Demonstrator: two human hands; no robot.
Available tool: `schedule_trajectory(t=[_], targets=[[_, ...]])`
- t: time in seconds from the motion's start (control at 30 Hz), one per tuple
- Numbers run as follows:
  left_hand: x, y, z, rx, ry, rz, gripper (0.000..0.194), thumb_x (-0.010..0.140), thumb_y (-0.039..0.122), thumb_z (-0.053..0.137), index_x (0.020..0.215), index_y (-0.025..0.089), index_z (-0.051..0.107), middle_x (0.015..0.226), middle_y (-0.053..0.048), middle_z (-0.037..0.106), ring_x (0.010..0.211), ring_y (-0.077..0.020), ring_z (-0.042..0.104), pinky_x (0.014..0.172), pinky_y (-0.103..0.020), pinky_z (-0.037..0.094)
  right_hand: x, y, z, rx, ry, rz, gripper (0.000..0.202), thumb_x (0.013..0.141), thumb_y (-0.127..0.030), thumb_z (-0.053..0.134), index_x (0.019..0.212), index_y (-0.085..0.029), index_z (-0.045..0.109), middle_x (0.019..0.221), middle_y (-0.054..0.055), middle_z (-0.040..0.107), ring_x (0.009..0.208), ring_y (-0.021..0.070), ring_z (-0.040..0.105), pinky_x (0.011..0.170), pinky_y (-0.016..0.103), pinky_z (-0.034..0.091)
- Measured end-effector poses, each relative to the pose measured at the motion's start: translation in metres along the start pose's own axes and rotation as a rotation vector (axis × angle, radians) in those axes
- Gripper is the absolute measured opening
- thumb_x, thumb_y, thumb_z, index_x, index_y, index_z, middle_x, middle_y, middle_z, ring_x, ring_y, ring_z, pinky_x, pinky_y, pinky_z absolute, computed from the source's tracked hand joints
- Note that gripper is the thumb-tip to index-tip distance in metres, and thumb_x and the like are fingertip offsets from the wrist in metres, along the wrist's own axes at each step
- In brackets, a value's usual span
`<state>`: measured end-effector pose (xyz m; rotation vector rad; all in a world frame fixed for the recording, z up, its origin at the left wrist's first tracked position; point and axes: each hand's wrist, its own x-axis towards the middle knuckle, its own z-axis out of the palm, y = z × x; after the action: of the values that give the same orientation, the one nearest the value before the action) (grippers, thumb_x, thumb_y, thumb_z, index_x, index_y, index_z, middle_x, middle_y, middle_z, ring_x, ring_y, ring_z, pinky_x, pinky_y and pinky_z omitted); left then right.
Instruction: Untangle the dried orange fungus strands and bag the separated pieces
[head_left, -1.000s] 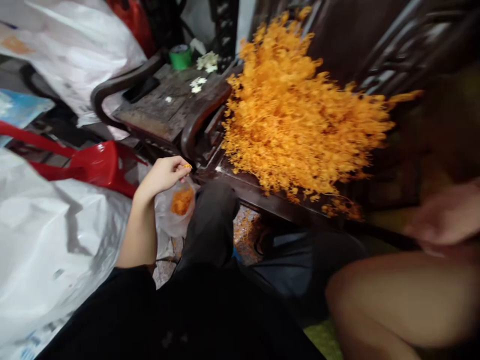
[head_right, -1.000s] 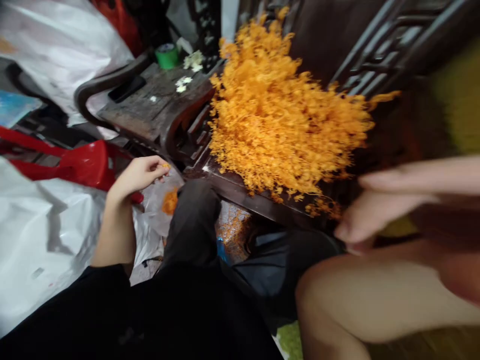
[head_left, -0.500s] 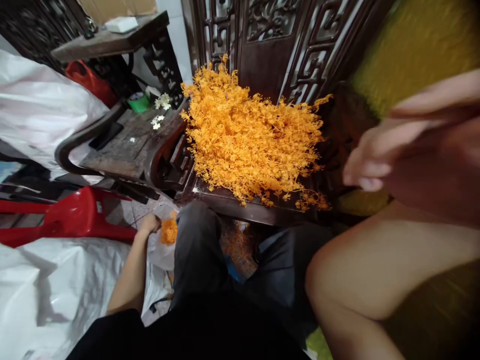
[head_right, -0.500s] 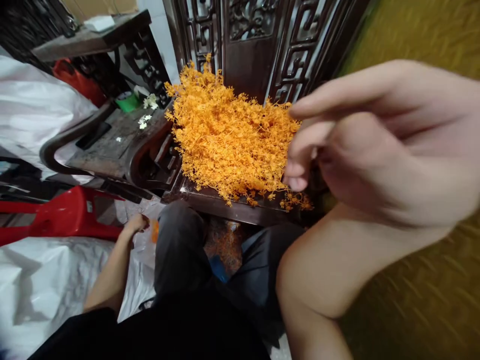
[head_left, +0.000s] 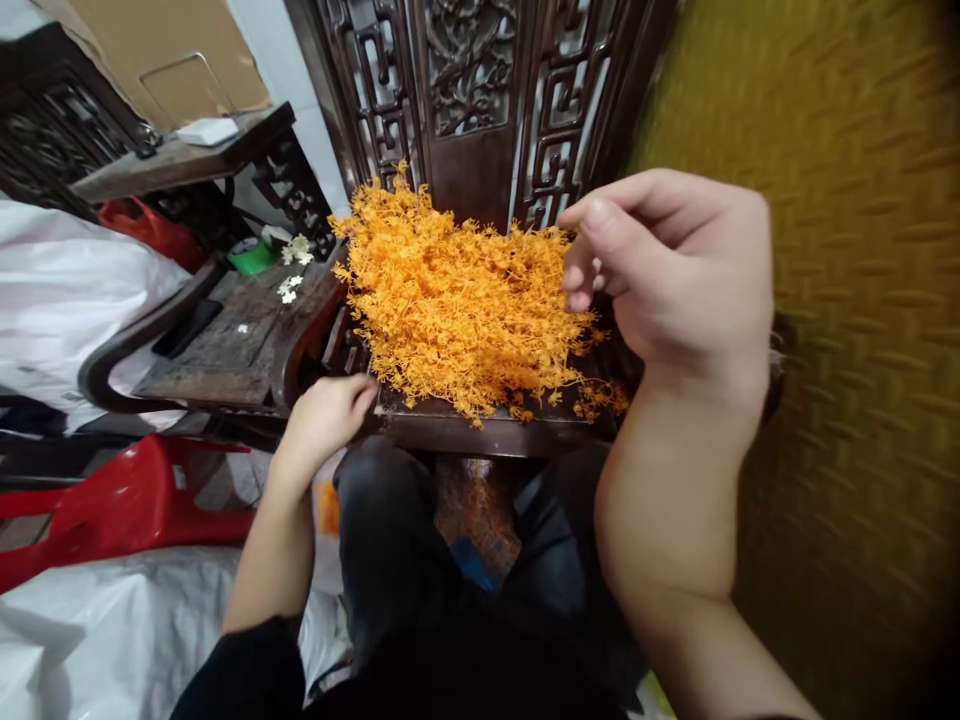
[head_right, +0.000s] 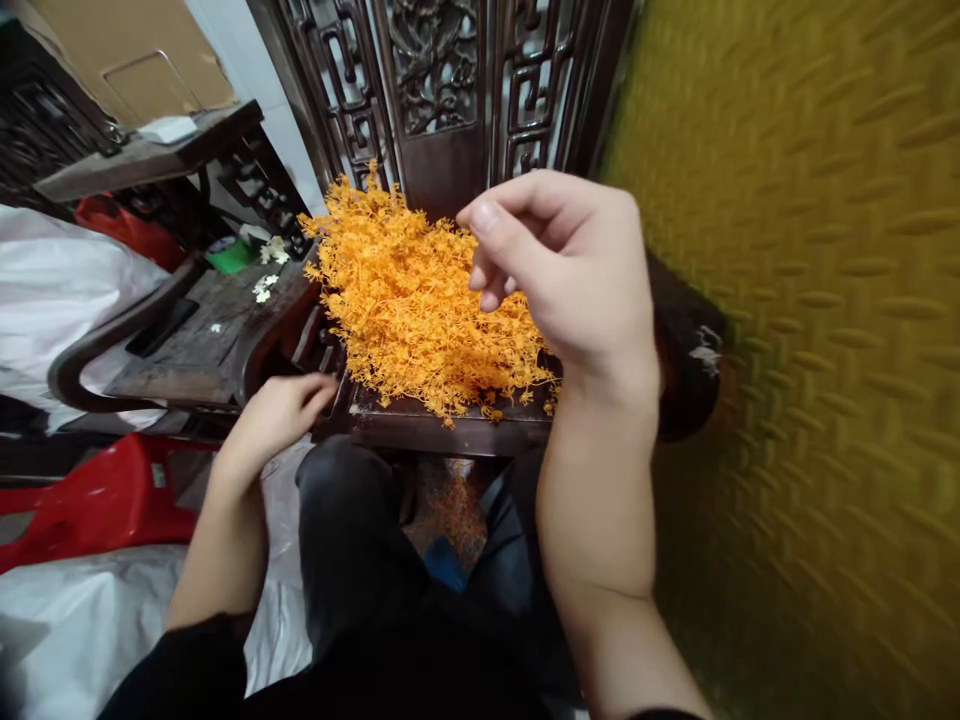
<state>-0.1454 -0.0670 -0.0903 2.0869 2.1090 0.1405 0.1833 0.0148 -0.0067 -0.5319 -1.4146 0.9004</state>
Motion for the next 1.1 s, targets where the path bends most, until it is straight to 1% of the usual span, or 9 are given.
schedule_trajectory(t=[0.07,0.17,0.23,0.33,0.53,0.7,0.83,0.97,1.1], targets=[[0.054,0.043,-0.012,-0.009,0.102,0.130,0.036,0.106,0.032,0.046,0.126,0.027,0.075,0.129,-0.007,0.077,0.121,-0.0249,0.071,0.111,-0.038,0.052,-0.001,-0.002,0.008,0.005,-0.020,0.005,0.015,0.093,-0.029,0.077,0.091,-0.014,0.078,0.061,-0.003,0.067,0.048,0.0070,0.059,0.044,0.019,0.048],[0.133,0.096,-0.010,0.036,0.103,0.032,0.045,0.103,0.022,0.050,0.146,0.014,0.061,0.140,-0.021,0.069,0.132,-0.0312,0.065,0.111,-0.042,0.051,-0.002,-0.001,0.011,-0.060,-0.092,0.041,0.021,0.093,-0.038,0.077,0.089,-0.018,0.076,0.062,-0.003,0.067,0.049,0.0075,0.060,0.047,0.020,0.050],[0.169,0.114,-0.001,0.046,0.078,0.015,0.049,0.099,0.021,0.058,0.146,0.007,0.059,0.130,-0.027,0.071,0.125,-0.0350,0.069,0.105,-0.044,0.055,-0.001,0.004,0.009,-0.110,-0.121,0.087,0.028,0.092,-0.046,0.077,0.088,-0.018,0.075,0.063,-0.002,0.068,0.051,0.0083,0.061,0.049,0.021,0.051],[0.192,0.119,0.014,0.039,0.079,0.063,0.064,0.092,0.022,0.069,0.154,0.015,0.053,0.134,-0.024,0.069,0.122,-0.0336,0.070,0.104,-0.042,0.054,0.003,0.018,0.002,-0.140,-0.115,0.174,0.034,0.088,-0.052,0.079,0.087,-0.018,0.074,0.063,-0.001,0.067,0.052,0.0096,0.061,0.050,0.023,0.052],[0.194,0.115,0.018,-0.078,0.151,0.239,0.033,0.103,0.029,0.057,0.124,0.018,0.079,0.123,-0.019,0.075,0.114,-0.0290,0.072,0.101,-0.038,0.053,0.012,0.053,0.003,-0.241,-0.078,0.338,0.029,0.091,-0.046,0.071,0.083,-0.018,0.069,0.063,0.000,0.066,0.051,0.0120,0.059,0.052,0.028,0.050],[0.194,0.122,-0.025,-0.266,0.376,0.406,0.032,0.106,0.029,0.054,0.120,0.018,0.080,0.124,-0.012,0.078,0.116,-0.0204,0.071,0.110,-0.031,0.049,0.013,0.078,0.007,-0.486,-0.009,0.285,0.024,0.092,-0.040,0.065,0.093,-0.018,0.074,0.075,0.004,0.071,0.062,0.0170,0.064,0.065,0.035,0.055],[0.173,0.131,-0.060,-0.717,0.574,0.621,0.021,0.099,0.028,0.066,0.109,0.019,0.082,0.107,-0.008,0.081,0.093,-0.0168,0.075,0.093,-0.032,0.059,0.014,0.088,0.012,-0.543,0.094,0.187,0.044,0.089,-0.038,0.070,0.127,-0.016,0.068,0.107,0.011,0.074,0.080,0.0200,0.068,0.084,0.043,0.060],[0.136,0.146,-0.081,-1.062,0.540,0.784,0.020,0.099,0.030,0.069,0.112,0.023,0.081,0.109,-0.006,0.079,0.083,-0.0132,0.074,0.078,-0.029,0.062,0.013,0.085,0.018,-0.380,0.029,0.076,0.068,0.091,-0.038,0.071,0.153,-0.022,0.049,0.142,0.016,0.062,0.111,0.0261,0.069,0.097,0.047,0.061],[0.114,0.155,-0.091,-1.123,0.456,0.823,0.020,0.097,0.033,0.070,0.112,0.027,0.082,0.114,-0.005,0.079,0.083,-0.0149,0.075,0.068,-0.027,0.062,0.012,0.077,0.021,-0.310,0.033,-0.064,0.072,0.094,-0.048,0.068,0.159,-0.033,0.040,0.158,0.011,0.051,0.135,0.0285,0.060,0.111,0.049,0.056]])
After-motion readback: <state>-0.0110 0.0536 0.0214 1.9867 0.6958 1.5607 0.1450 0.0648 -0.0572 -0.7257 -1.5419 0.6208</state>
